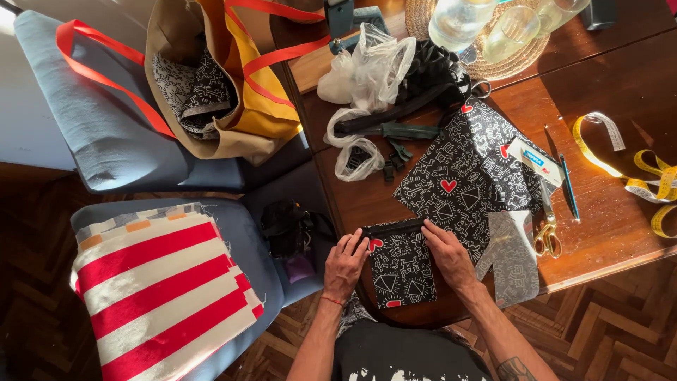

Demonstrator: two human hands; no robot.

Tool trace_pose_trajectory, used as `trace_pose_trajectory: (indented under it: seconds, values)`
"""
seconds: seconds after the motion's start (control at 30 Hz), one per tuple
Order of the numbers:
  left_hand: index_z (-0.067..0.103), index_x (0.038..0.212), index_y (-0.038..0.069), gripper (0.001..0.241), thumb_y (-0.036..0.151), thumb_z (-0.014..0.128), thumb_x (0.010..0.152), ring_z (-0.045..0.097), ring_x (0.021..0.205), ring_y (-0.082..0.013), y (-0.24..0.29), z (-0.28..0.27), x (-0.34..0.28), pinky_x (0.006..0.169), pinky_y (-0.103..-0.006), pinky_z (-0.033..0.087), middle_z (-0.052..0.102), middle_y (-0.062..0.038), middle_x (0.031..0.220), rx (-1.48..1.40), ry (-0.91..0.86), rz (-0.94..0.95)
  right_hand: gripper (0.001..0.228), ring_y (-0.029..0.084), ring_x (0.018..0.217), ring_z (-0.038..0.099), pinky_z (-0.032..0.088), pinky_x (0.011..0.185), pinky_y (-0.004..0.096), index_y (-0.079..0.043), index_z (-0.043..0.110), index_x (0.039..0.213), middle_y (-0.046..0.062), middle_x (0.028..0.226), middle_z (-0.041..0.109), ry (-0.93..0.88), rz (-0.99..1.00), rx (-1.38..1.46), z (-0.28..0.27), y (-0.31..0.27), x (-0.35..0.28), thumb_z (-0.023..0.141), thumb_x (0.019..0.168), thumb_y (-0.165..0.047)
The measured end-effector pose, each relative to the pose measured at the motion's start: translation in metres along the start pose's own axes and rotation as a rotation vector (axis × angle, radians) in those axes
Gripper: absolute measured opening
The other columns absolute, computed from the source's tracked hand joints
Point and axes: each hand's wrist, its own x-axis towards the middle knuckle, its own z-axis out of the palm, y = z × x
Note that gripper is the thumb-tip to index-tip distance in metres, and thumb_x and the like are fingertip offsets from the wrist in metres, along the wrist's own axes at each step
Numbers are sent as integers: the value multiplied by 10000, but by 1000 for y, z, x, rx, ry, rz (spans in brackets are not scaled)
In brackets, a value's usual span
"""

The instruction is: Mark and cut patterned fabric with scissors and apply a white label to the cut piece

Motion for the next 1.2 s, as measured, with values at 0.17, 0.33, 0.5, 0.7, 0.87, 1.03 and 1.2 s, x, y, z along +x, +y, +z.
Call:
trace_pose_trajectory:
  seconds: [0.17, 0.33, 0.5, 0.7, 0.87, 1.03, 1.2]
  values:
    - [786, 1432, 229, 350, 429, 571, 1242, 678, 1371, -259, 0, 0, 0, 919, -330, 591, 718, -47, 1577, -2, 9, -4, 338, 230, 1053, 796, 712, 938, 356, -222, 781, 1475, -73, 1575, 760, -1, 12, 26, -3, -3, 1, 717, 1143, -205]
    - [793, 1434, 222, 356, 432, 585, 1236, 680, 1373, -268, 0, 2, -1, 919, -337, 595, 717, -54, 1590, -12, 12, -1, 344, 243, 1059, 797, 712, 950, 358, -206, 777, 1481, -45, 1571, 763, 0, 7, 29, -3, -3, 0, 721, 1141, -195]
    - [789, 1454, 222, 375, 445, 586, 1231, 676, 1387, -270, -1, 4, -4, 935, -333, 592, 710, -55, 1612, -13, 16, 3, 353, 243, 1089, 798, 700, 978, 361, -211, 782, 1483, -45, 1584, 756, -2, 8, 50, 3, 2, -3, 727, 1135, -189]
    - [787, 1459, 230, 379, 453, 586, 1227, 675, 1397, -261, -2, 2, -4, 938, -326, 593, 708, -45, 1620, 0, 15, 7, 358, 251, 1103, 797, 695, 989, 371, -211, 777, 1490, -37, 1595, 751, -3, 0, 46, 9, 7, -5, 723, 1137, -188]
    - [787, 1465, 237, 376, 451, 594, 1222, 673, 1399, -256, -3, 4, -5, 939, -321, 593, 704, -36, 1628, 1, 15, 7, 361, 238, 1088, 793, 688, 995, 358, -211, 778, 1491, -44, 1600, 748, 8, -7, 36, 4, 2, -2, 729, 1135, -187]
    - [795, 1452, 233, 368, 447, 618, 1211, 676, 1397, -259, -1, 2, -4, 931, -322, 602, 712, -34, 1619, -18, 10, -3, 358, 224, 1079, 790, 687, 997, 352, -213, 774, 1493, -50, 1600, 746, 14, -9, 25, 8, 4, -4, 721, 1141, -186]
    - [786, 1463, 232, 367, 437, 646, 1192, 665, 1404, -253, -1, -4, 0, 928, -320, 602, 701, -28, 1620, -19, -4, -1, 371, 212, 1092, 786, 671, 1030, 353, -242, 767, 1503, -70, 1617, 732, 17, -2, 11, 36, 26, -18, 697, 1142, -197]
